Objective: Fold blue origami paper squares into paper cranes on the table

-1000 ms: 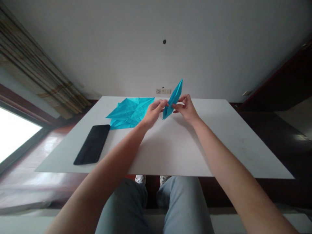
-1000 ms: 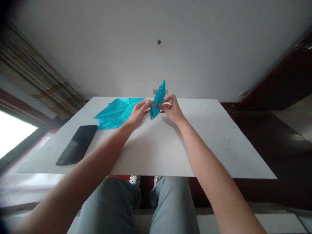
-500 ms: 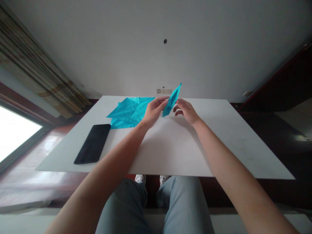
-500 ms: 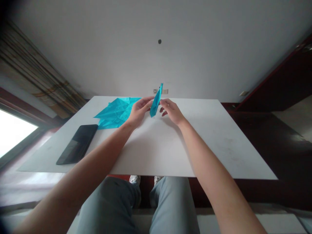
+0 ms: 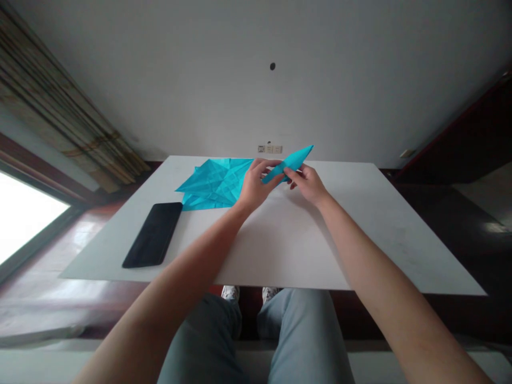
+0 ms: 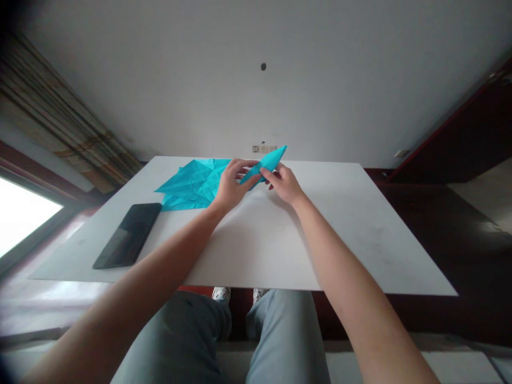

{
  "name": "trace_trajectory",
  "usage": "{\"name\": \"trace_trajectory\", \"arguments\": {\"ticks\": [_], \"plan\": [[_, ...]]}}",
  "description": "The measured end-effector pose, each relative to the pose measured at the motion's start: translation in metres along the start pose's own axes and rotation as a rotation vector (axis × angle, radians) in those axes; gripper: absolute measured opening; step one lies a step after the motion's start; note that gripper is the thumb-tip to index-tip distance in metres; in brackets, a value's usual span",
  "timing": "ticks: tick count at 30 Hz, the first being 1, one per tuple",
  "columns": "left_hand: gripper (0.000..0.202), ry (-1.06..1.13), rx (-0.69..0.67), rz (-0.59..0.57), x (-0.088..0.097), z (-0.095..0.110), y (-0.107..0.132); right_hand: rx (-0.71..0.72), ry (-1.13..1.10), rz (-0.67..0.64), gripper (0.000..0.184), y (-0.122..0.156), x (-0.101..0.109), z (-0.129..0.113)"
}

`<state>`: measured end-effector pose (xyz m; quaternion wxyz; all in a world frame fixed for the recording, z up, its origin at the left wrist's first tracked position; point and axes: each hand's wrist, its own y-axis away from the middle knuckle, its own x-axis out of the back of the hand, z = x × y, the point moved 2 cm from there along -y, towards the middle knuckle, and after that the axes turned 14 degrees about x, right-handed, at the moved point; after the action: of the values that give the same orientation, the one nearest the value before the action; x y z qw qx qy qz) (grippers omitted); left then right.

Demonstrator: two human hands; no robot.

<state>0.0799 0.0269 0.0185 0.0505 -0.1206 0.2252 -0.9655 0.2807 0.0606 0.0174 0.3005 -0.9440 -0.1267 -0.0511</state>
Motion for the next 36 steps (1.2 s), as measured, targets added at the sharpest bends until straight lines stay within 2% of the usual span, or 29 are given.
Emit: {"name": "trace_trajectory", "arguments": {"ticks": [5, 9, 11, 15, 17, 19, 23, 27, 31, 36], "plan": [[0.031, 0.118, 0.116, 0.024, -0.004, -0.009, -0.004, 0.004, -0.039, -0.017, 0.048, -0.001, 0.002, -0.005], [0.036, 0.318, 0.251, -0.058, -0.009, -0.014, -0.005, 0.024, -0.082, -0.037, 0.033, -0.001, 0.000, -0.005], [0.039, 0.388, 0.285, -0.105, -0.010, -0.014, -0.005, 0.036, -0.078, -0.026, 0.036, -0.001, -0.001, -0.001], [0.046, 0.443, 0.287, -0.132, -0.010, -0.012, -0.006, 0.086, -0.040, 0.067, 0.056, 0.000, 0.001, 0.005], [0.049, 0.477, 0.280, -0.149, -0.010, -0.011, -0.006, 0.119, -0.014, 0.103, 0.056, -0.001, 0.003, 0.004], [0.052, 0.517, 0.285, -0.172, -0.009, -0.011, -0.006, 0.142, 0.006, 0.110, 0.048, -0.002, 0.004, 0.001], [0.055, 0.580, 0.328, -0.215, -0.009, -0.010, -0.005, 0.105, 0.013, 0.069, 0.032, -0.002, 0.002, -0.004], [0.060, 0.624, 0.346, -0.219, -0.009, -0.009, -0.004, 0.035, -0.041, 0.009, 0.029, 0.000, 0.001, -0.004], [0.067, 0.610, 0.355, -0.204, -0.008, -0.010, -0.004, 0.037, -0.073, -0.028, 0.036, 0.000, 0.001, -0.005], [0.061, 0.538, 0.348, -0.170, -0.008, -0.012, -0.005, 0.090, -0.015, -0.023, 0.055, -0.001, 0.002, -0.004]]}}
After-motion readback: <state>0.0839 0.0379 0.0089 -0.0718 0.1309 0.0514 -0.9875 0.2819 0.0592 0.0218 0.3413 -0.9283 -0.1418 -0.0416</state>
